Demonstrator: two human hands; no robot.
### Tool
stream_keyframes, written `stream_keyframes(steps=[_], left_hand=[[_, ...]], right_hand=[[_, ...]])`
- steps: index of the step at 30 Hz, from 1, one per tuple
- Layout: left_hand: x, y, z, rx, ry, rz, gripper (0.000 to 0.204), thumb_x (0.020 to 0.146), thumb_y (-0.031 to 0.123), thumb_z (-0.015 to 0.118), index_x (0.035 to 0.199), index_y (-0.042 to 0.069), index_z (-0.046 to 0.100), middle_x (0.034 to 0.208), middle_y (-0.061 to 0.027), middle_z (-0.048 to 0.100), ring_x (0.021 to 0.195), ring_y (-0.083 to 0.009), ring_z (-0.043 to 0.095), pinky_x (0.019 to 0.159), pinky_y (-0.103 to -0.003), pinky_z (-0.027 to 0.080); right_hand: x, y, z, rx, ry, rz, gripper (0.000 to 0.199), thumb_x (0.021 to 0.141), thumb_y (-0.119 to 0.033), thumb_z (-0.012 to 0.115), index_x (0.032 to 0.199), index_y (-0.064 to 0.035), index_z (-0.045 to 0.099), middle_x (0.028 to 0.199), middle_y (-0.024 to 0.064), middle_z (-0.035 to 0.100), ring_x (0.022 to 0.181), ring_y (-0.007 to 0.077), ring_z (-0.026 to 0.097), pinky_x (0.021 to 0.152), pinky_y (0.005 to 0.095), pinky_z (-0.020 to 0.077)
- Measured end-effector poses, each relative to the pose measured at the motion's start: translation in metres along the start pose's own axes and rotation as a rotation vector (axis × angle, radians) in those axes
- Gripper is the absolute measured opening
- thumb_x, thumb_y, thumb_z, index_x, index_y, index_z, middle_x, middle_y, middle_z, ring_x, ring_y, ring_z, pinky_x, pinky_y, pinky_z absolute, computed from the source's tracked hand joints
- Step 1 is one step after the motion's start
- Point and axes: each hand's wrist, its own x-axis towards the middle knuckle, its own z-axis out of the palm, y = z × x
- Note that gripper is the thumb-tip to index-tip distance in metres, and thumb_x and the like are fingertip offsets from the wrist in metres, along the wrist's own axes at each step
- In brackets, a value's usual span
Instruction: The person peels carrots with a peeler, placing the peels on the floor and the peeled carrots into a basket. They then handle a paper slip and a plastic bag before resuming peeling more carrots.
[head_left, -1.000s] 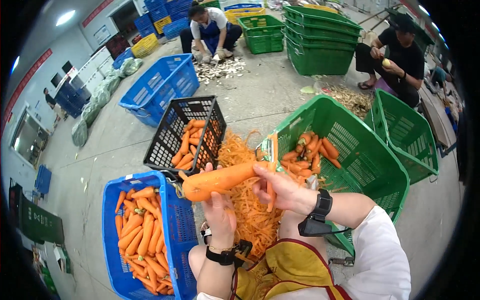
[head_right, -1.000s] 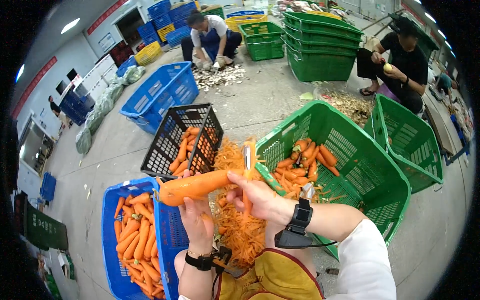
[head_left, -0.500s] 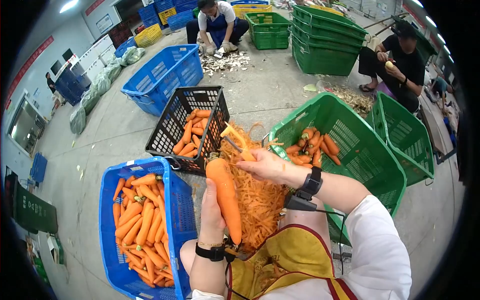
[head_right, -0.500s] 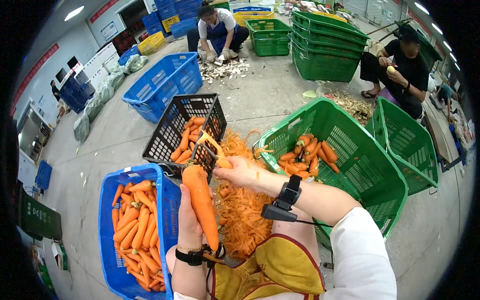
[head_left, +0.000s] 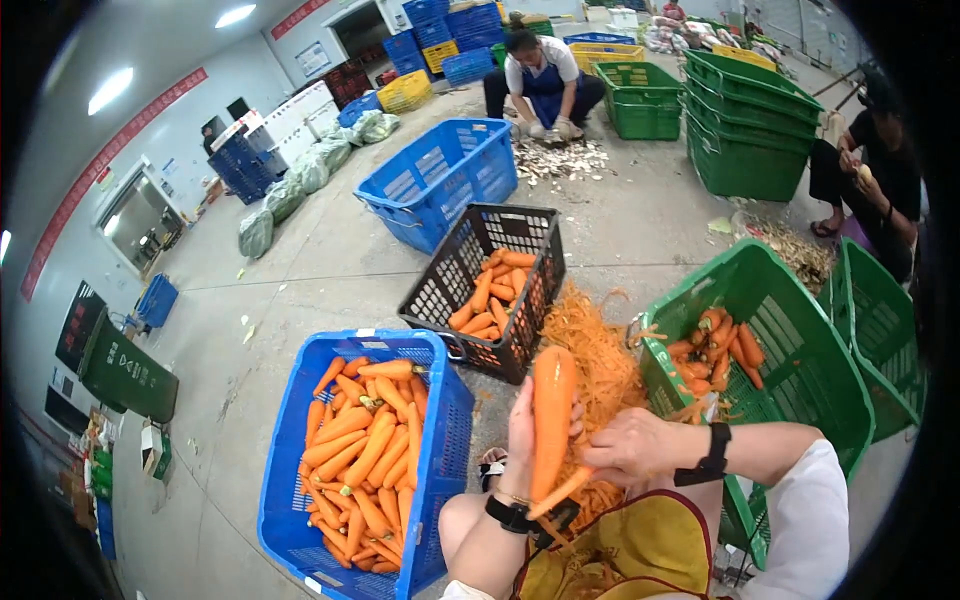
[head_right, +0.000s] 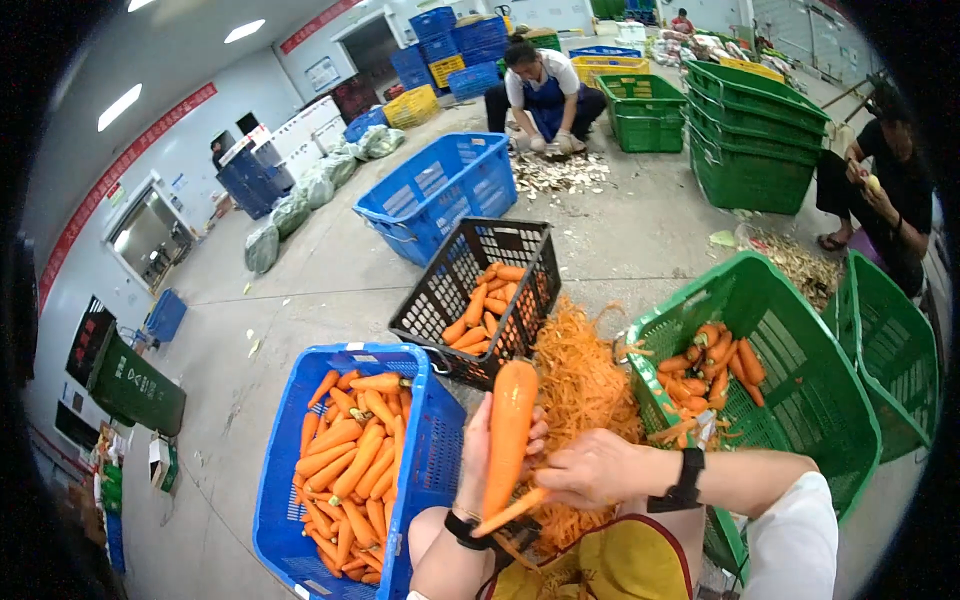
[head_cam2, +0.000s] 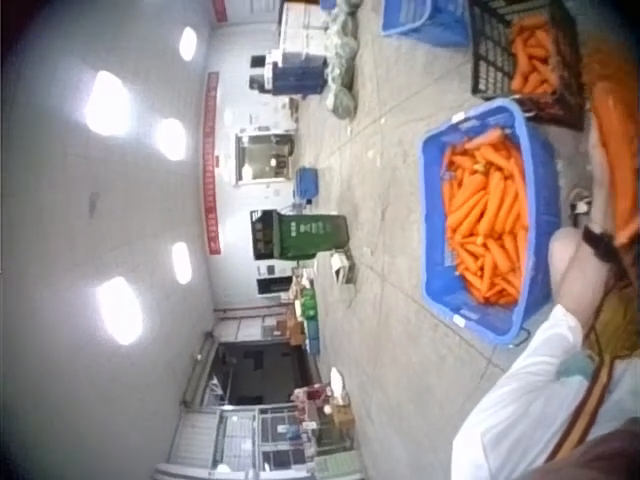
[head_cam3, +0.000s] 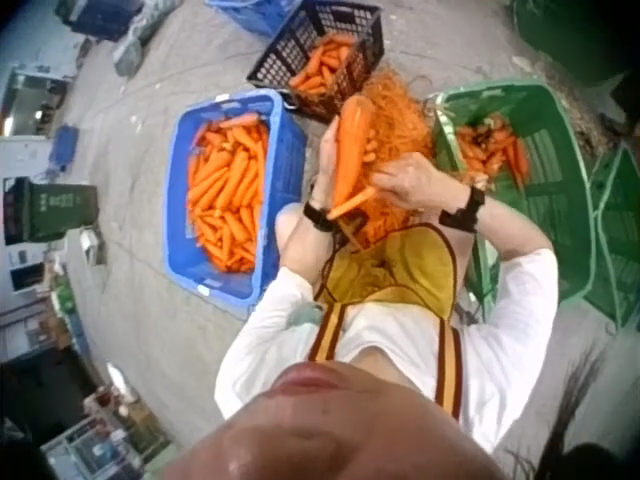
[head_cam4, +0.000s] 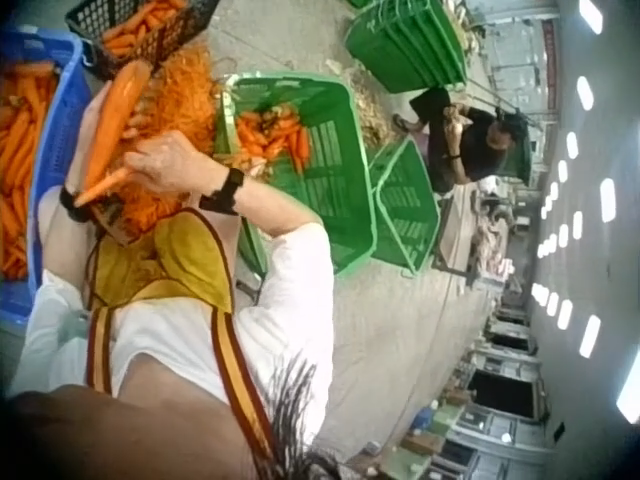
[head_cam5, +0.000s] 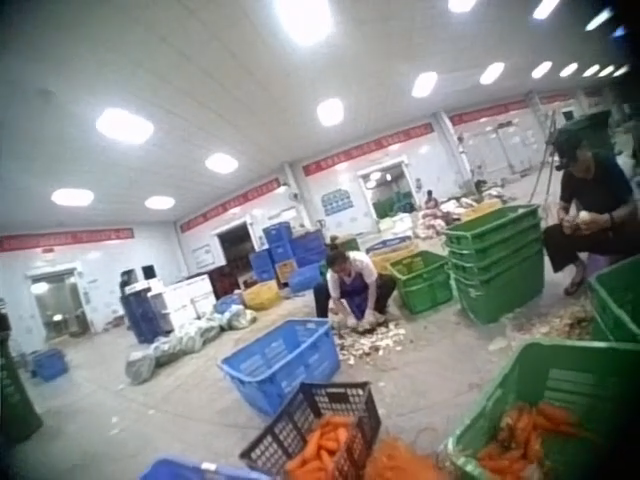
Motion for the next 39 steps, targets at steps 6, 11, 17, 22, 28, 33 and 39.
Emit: stream_keyframes(steps=[6, 11, 17, 22, 28, 33, 39], left_hand=[[-0.005, 0.002, 0.01, -0.014, -0.06, 0.121, 0.051, 0.097, 0.048, 0.029, 0.104, 0.002, 0.048, 0.086, -0.0072, 0.046, 0.071, -0.0177, 0.045, 0.053, -0.027, 0.04], [-0.003, -0.01, 0.019, 0.026, 0.02, 0.129, 0.048, 0.097, 0.044, 0.031, 0.112, 0.002, 0.047, 0.09, -0.0099, 0.049, 0.07, -0.0189, 0.045, 0.055, -0.029, 0.041], [-0.004, -0.02, 0.025, 0.11, 0.024, 0.095, 0.047, 0.098, 0.044, 0.029, 0.113, 0.006, 0.053, 0.089, -0.0086, 0.056, 0.069, -0.0196, 0.051, 0.054, -0.029, 0.042], [-0.003, -0.021, 0.026, 0.191, 0.075, 0.086, 0.049, 0.098, 0.043, 0.029, 0.114, 0.002, 0.051, 0.092, -0.012, 0.057, 0.07, -0.02, 0.05, 0.05, -0.028, 0.041], [0.001, -0.022, 0.026, 0.151, 0.119, 0.085, 0.049, 0.097, 0.042, 0.029, 0.115, 0.002, 0.051, 0.094, -0.0131, 0.058, 0.068, -0.0207, 0.05, 0.05, -0.029, 0.041], [0.005, -0.023, 0.024, 0.23, 0.205, 0.111, 0.048, 0.098, 0.041, 0.028, 0.111, 0.001, 0.05, 0.088, -0.0119, 0.055, 0.066, -0.0205, 0.05, 0.05, -0.029, 0.041], [-0.002, -0.025, 0.025, 0.281, 0.038, 0.092, 0.049, 0.098, 0.044, 0.029, 0.113, 0.002, 0.05, 0.089, -0.0106, 0.056, 0.069, -0.0199, 0.054, 0.055, -0.027, 0.044]], right_hand=[[-0.017, 0.003, 0.008, 0.05, 0.182, 0.139, 0.017, 0.083, -0.023, 0.062, 0.084, -0.0098, 0.052, 0.063, 0.0064, 0.052, 0.055, 0.0263, 0.057, 0.047, 0.037, 0.0451], [-0.001, 0.005, -0.015, 0.062, 0.118, 0.208, 0.02, 0.086, -0.025, 0.06, 0.08, -0.0096, 0.05, 0.06, 0.0087, 0.052, 0.053, 0.028, 0.057, 0.045, 0.038, 0.0447], [-0.004, 0.036, -0.034, -0.15, 0.454, 0.736, 0.019, 0.083, -0.018, 0.062, 0.076, -0.0061, 0.05, 0.06, 0.0135, 0.054, 0.056, 0.034, 0.058, 0.046, 0.0406, 0.0447], [-0.025, 0.033, -0.006, -0.111, 0.416, 0.485, 0.018, 0.082, -0.017, 0.063, 0.076, -0.0068, 0.05, 0.06, 0.0108, 0.052, 0.053, 0.0319, 0.056, 0.045, 0.0389, 0.0439], [-0.03, 0.045, 0.002, -0.047, 0.38, 0.546, 0.022, 0.088, -0.027, 0.055, 0.078, -0.0084, 0.049, 0.061, 0.0116, 0.057, 0.054, 0.0346, 0.058, 0.045, 0.0424, 0.0439], [-0.039, 0.046, 0.015, -0.043, 0.417, 0.496, 0.021, 0.088, -0.027, 0.054, 0.08, -0.0082, 0.048, 0.062, 0.0124, 0.058, 0.056, 0.0358, 0.058, 0.045, 0.0432, 0.0436], [-0.041, 0.072, 0.001, -0.065, 0.377, 0.525, 0.021, 0.089, -0.028, 0.055, 0.082, -0.0083, 0.049, 0.059, 0.0142, 0.058, 0.056, 0.0373, 0.058, 0.049, 0.0474, 0.0447]])
